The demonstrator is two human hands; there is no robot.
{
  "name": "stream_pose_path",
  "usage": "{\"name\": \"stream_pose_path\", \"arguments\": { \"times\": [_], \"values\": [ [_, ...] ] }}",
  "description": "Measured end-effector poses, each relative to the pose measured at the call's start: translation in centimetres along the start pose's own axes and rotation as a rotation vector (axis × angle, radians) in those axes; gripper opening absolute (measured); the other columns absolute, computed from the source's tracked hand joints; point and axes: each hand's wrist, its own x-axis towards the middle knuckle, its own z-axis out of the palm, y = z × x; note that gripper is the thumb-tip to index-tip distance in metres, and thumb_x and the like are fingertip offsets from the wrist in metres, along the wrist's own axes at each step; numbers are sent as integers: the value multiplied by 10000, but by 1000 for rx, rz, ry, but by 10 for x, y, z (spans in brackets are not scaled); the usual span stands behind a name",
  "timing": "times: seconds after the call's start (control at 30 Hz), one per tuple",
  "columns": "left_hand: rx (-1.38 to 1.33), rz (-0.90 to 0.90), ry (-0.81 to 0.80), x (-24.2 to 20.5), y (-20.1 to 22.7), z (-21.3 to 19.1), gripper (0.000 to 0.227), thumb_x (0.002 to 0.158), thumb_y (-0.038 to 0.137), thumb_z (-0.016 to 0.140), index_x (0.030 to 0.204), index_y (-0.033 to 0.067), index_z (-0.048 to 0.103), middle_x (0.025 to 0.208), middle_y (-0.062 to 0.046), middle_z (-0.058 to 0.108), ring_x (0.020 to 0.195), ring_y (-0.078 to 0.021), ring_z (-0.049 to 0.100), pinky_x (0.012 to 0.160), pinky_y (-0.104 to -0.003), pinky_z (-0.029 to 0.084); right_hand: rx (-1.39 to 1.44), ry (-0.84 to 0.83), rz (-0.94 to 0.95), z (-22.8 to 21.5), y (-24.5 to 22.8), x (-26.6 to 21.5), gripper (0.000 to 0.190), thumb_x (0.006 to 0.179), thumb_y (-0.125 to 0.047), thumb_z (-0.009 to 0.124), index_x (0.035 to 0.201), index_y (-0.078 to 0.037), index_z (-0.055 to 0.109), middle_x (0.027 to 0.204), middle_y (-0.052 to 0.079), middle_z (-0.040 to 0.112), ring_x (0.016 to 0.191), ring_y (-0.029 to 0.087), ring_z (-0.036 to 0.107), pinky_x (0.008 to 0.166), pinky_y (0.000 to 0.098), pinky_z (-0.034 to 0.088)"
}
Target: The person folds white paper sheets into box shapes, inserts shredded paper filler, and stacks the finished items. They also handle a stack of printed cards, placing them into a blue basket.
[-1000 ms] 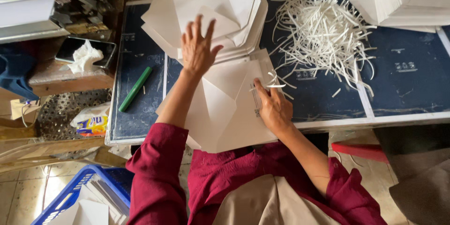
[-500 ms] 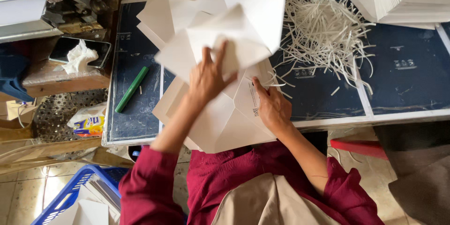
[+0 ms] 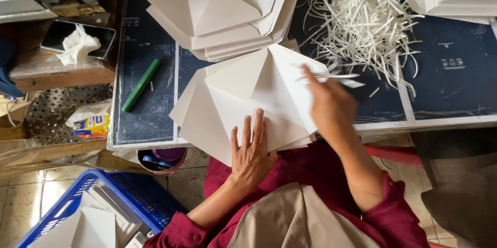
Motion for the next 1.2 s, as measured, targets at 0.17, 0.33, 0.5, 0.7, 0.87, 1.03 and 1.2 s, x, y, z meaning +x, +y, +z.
{"name": "stream_pose_path", "arguments": {
  "times": [0.17,0.33,0.5,0.7,0.87,1.03,1.2],
  "values": [
    [104,92,324,-3,8,24,574,668,130,459,1211,-24,566,1291,-229,500,1086,-382,547,776,-391,489,-157,-729,244,80,8,35,466,966,-270,332,1406,-422,354,1017,141,595,896,395,647,735,527,516],
    [87,107,281,-2,0,12,596,654,130,504,1238,25,560,1301,-181,503,1045,-327,541,697,-358,463,149,-538,262,102,43,37,371,951,-291,445,1283,-442,512,1072,50,637,990,338,610,791,504,495],
    [27,93,223,-1,-12,6,628,670,69,534,1298,78,513,1317,-142,508,1049,-320,525,681,-356,433,483,-365,322,66,36,29,354,936,-182,503,1260,-299,582,1155,82,627,1076,355,557,874,483,458],
    [44,137,234,-3,-5,1,577,691,12,535,1265,65,535,1301,-167,517,1005,-346,544,678,-377,418,75,-529,324,96,31,34,369,953,-281,463,1282,-437,522,1028,121,665,969,388,625,826,515,489],
    [-2,113,146,-5,-23,6,605,707,23,519,1310,75,497,1314,-139,517,986,-324,525,679,-391,418,812,-169,303,74,60,36,315,957,-78,516,1255,-130,603,539,-14,466,486,81,440,461,217,397],
    [-93,66,66,1,-51,9,590,763,48,471,1350,116,463,1344,-95,505,1071,-307,475,788,-426,378,431,-452,-216,-5,21,-12,262,839,18,574,1060,-92,662,723,194,638,664,329,617,577,398,496],
    [-141,81,62,-1,-55,15,551,796,44,434,1341,118,471,1362,-76,491,1159,-319,435,926,-496,338,-57,-479,-536,-9,54,-63,508,831,-78,531,1228,-391,574,638,4,513,546,185,586,503,307,508]
  ]
}}
